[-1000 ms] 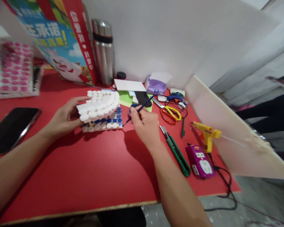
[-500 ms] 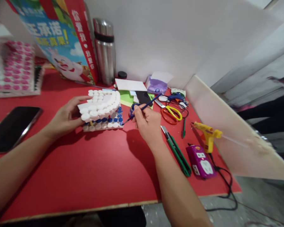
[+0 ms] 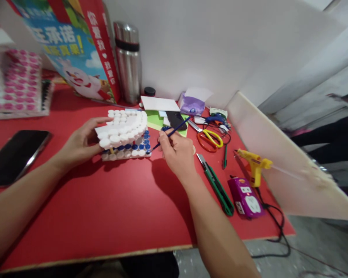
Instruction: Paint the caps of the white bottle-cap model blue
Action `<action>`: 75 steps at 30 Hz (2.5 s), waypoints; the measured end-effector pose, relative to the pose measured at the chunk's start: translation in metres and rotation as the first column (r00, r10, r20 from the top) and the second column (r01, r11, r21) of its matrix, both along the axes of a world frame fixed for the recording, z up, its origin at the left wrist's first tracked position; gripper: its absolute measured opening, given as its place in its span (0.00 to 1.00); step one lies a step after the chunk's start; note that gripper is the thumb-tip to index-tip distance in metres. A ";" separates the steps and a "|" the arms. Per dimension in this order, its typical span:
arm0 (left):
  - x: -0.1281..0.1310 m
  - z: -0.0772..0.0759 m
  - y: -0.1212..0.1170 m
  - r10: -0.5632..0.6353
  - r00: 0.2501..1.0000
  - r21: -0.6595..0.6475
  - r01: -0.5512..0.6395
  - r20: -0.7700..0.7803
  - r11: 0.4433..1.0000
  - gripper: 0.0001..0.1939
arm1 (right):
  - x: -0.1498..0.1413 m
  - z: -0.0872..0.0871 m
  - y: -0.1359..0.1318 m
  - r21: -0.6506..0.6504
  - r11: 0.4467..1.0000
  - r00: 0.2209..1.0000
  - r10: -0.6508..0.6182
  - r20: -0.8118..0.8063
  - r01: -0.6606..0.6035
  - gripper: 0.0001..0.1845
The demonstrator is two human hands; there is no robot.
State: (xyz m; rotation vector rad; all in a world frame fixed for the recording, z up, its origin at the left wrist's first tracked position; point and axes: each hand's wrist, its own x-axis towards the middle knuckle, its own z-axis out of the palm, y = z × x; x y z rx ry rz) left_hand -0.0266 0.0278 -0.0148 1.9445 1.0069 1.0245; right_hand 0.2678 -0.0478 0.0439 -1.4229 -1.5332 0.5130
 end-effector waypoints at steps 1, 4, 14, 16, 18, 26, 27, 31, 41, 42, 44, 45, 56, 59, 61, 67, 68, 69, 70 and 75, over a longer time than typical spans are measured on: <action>0.000 0.000 0.000 -0.004 1.000 0.001 0.004 0.003 1.000 0.34 | 0.000 0.000 0.000 0.005 1.000 1.000 0.000 -0.011 0.000 0.21; 0.001 0.001 0.000 0.001 1.000 0.006 -0.001 0.005 1.000 0.35 | 0.000 0.001 0.000 0.037 0.999 0.999 0.009 -0.032 -0.008 0.21; -0.001 0.000 0.000 0.007 1.000 -0.037 -0.006 0.015 0.999 0.35 | 0.001 0.003 0.001 0.012 1.000 0.995 0.022 -0.097 -0.021 0.21; 0.000 -0.001 0.000 0.005 1.000 -0.036 -0.004 0.018 0.999 0.35 | 0.002 0.003 0.002 -0.003 1.000 0.996 0.026 -0.081 -0.027 0.21; 0.000 -0.001 0.000 0.013 1.000 -0.034 -0.013 0.024 0.999 0.35 | 0.004 0.004 0.002 -0.003 1.000 0.998 0.014 -0.060 -0.014 0.21; 0.001 0.000 -0.001 0.009 1.000 -0.052 -0.009 0.004 0.999 0.36 | 0.004 0.005 0.002 0.008 1.000 0.999 0.008 -0.034 -0.008 0.19; 0.000 0.000 -0.001 0.009 1.000 -0.061 -0.008 0.009 0.998 0.36 | 0.005 0.005 0.002 0.015 1.000 1.000 0.002 -0.016 -0.001 0.19; 0.001 -0.001 0.000 0.007 1.000 -0.048 -0.006 0.029 0.999 0.35 | 0.007 0.008 0.002 0.033 0.997 0.996 -0.067 -0.060 0.069 0.21; 0.001 0.001 0.000 -0.010 1.000 0.007 0.010 0.020 1.000 0.32 | 0.008 0.007 0.005 0.014 0.998 0.992 -0.063 -0.109 0.065 0.20; 0.001 0.001 0.000 -0.008 1.000 0.015 0.008 0.023 1.000 0.32 | 0.008 0.007 0.005 0.016 0.997 0.990 -0.068 -0.127 0.070 0.21; 0.001 0.000 0.001 0.000 1.000 0.024 0.000 0.023 1.000 0.33 | 0.007 0.007 0.005 0.001 0.999 0.986 -0.051 -0.161 0.051 0.22; 0.001 0.000 0.001 0.003 1.000 0.022 -0.004 0.020 1.000 0.33 | 0.006 0.007 0.005 -0.012 0.999 0.985 -0.034 -0.171 0.033 0.22; 0.000 0.001 0.000 0.000 1.000 -0.011 0.000 -0.005 1.000 0.36 | 0.005 0.007 0.005 0.007 0.999 0.985 -0.033 -0.169 0.034 0.20; 0.000 0.002 0.000 0.005 1.000 -0.005 -0.005 -0.008 1.000 0.35 | 0.004 0.006 0.005 -0.036 0.999 0.986 -0.004 -0.167 -0.003 0.19; 0.001 0.002 0.000 0.013 1.000 0.011 -0.013 -0.011 1.000 0.34 | 0.004 0.005 0.005 -0.024 1.000 0.992 -0.022 -0.126 0.019 0.19; 0.001 0.001 0.000 0.001 1.000 0.002 -0.001 0.002 1.000 0.34 | 0.005 0.005 0.005 -0.031 0.999 0.988 -0.020 -0.155 0.015 0.19; 0.001 0.000 0.000 0.001 1.000 0.004 -0.001 0.001 1.000 0.34 | 0.005 0.004 0.005 -0.042 0.999 0.989 -0.010 -0.150 0.004 0.19; 0.000 0.000 0.001 0.003 1.000 0.007 -0.003 -0.001 1.000 0.34 | 0.005 0.004 0.006 -0.046 0.999 0.991 -0.008 -0.134 0.002 0.19; 0.000 0.000 0.001 0.005 1.000 0.009 -0.005 -0.004 1.000 0.35 | 0.006 0.003 0.006 -0.042 0.999 0.993 -0.015 -0.113 0.010 0.19; 0.000 0.002 0.000 0.015 0.999 0.022 -0.014 -0.036 1.000 0.36 | 0.005 0.003 0.004 -0.019 0.999 0.989 -0.033 -0.143 0.031 0.18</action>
